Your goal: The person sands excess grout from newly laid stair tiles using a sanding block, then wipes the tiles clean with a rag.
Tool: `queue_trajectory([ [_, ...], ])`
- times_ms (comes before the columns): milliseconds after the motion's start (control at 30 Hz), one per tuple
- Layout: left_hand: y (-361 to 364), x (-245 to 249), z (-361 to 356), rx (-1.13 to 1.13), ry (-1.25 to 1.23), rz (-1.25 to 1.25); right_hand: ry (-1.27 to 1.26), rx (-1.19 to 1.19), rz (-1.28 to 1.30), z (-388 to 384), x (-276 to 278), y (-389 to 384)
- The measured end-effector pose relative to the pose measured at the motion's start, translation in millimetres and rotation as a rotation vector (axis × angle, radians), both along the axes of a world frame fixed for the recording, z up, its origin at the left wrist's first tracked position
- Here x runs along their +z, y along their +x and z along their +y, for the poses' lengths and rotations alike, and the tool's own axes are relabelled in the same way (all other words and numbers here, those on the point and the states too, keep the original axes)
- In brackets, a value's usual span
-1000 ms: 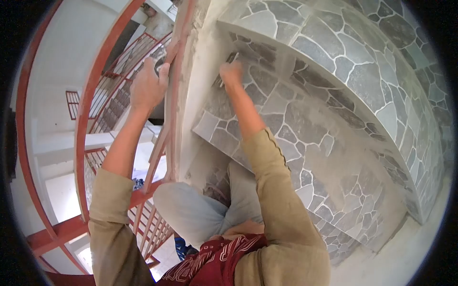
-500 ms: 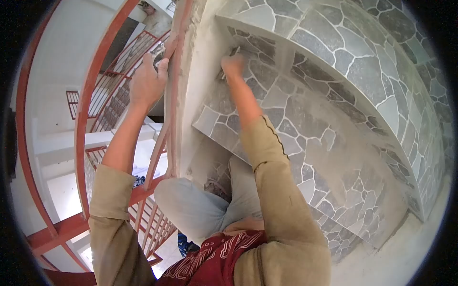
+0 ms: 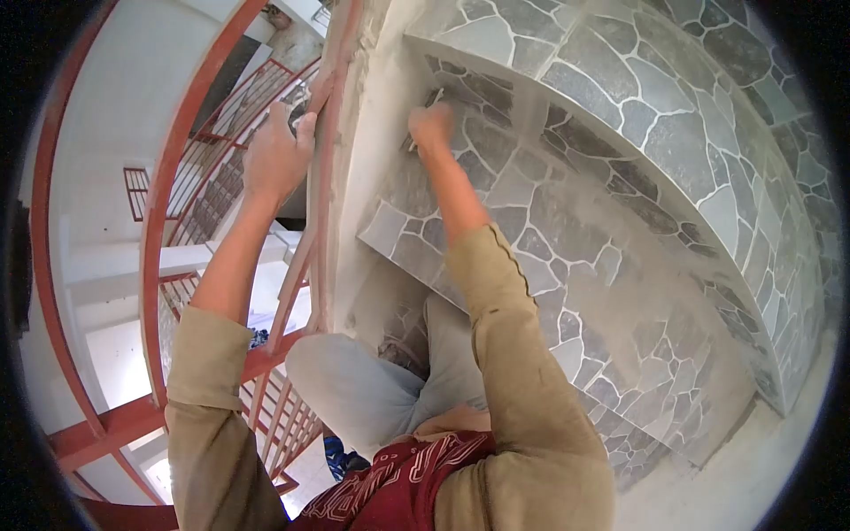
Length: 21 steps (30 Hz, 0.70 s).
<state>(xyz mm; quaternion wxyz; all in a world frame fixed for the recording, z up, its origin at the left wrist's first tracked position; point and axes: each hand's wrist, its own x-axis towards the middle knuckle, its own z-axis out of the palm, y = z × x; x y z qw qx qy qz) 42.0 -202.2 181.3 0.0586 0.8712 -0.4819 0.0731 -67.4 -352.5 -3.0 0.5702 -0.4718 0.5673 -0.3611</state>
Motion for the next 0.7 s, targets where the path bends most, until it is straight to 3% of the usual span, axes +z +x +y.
queue_trajectory([
  [67, 1.6, -3.5, 1.3, 0.015, 0.01, 0.002, -0.251, 0.074, 0.127, 4.9, -6.8, 0.8],
  [200, -0.4, 0.9, 0.1, -0.005, 0.014, -0.006, -0.081, 0.057, -0.068, 6.4, 3.1, -4.3],
  [267, 0.4, -2.9, 1.7, 0.009, 0.015, -0.016, -0.294, 0.075, 0.021, 6.8, -14.6, 3.3],
  [467, 1.9, -4.2, 1.8, -0.006, 0.003, -0.014, -0.274, 0.096, 0.033, -4.1, -23.0, 8.9],
  [567, -0.3, -2.2, 4.0, -0.035, -0.002, -0.012, -0.277, 0.056, 0.098, 12.5, 9.7, -0.4],
  [700, 0.3, -4.6, 0.9, -0.001, 0.01, -0.029, -0.22, 0.12, 0.125, 2.8, 6.9, 0.3],
])
